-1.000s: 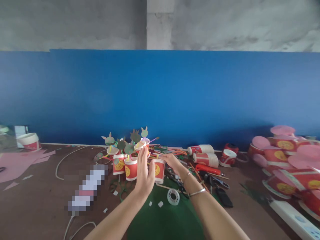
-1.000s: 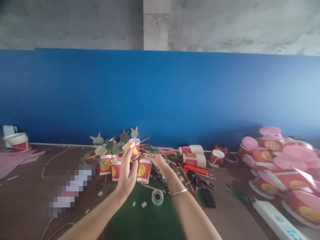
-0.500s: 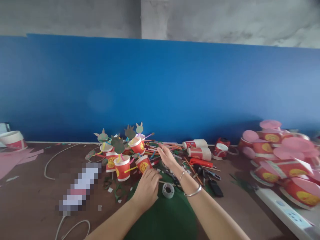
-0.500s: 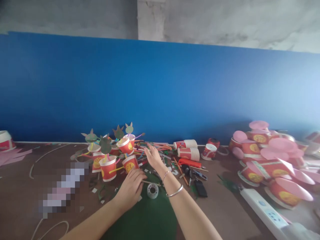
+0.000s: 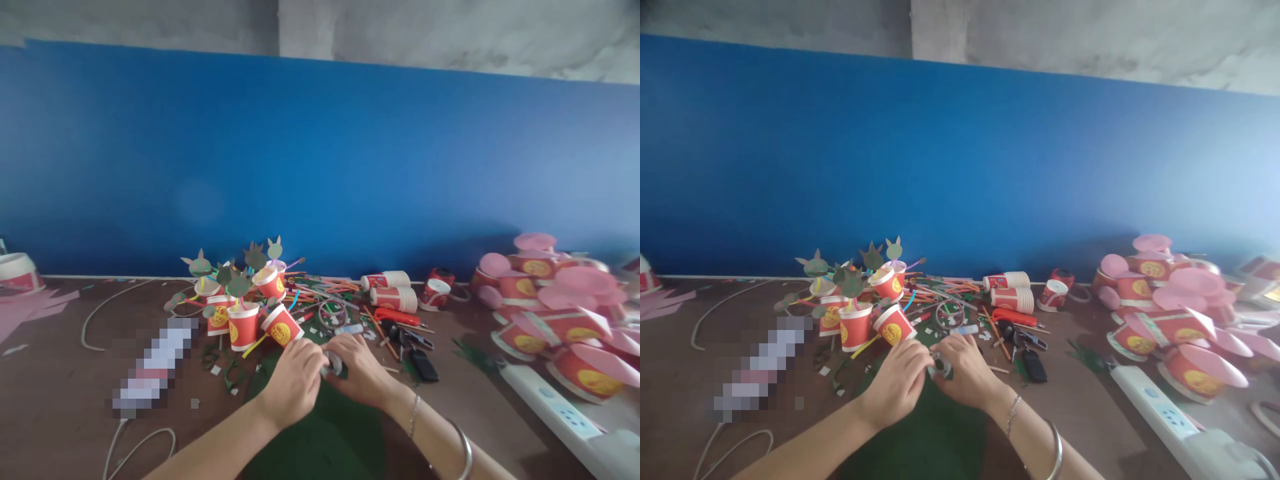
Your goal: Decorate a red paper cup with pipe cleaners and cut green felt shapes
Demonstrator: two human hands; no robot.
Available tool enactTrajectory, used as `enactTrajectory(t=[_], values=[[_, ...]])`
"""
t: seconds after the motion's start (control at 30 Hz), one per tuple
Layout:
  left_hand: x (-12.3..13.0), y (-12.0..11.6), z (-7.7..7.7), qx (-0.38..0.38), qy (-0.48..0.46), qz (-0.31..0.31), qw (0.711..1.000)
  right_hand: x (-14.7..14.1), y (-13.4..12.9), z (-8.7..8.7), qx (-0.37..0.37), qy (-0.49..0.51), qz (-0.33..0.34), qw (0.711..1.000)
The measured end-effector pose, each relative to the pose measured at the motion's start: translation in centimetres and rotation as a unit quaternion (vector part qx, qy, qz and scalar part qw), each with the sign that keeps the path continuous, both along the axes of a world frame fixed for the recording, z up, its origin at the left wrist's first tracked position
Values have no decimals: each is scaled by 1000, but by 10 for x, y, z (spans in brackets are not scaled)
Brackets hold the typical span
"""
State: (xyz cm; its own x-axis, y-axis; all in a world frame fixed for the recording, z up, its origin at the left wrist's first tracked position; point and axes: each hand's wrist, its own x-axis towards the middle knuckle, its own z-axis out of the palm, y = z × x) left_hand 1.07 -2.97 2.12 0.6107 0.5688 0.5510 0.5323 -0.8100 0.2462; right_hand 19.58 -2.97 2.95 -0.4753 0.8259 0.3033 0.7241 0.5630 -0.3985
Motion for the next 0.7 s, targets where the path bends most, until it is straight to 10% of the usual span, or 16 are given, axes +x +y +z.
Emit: enactTrajectory(t=[0.3, 0.47, 0.7], values=[[2, -19, -15, -55, 152, 30, 986, 9, 24, 9, -159, 267, -165, 936], [-3, -13, -18, -70, 140, 42, 987, -2, 35, 12, -12, -15, -121, 992], [-4, -10, -24, -71, 146, 42, 986, -18, 45, 23, 24, -300, 10, 954]])
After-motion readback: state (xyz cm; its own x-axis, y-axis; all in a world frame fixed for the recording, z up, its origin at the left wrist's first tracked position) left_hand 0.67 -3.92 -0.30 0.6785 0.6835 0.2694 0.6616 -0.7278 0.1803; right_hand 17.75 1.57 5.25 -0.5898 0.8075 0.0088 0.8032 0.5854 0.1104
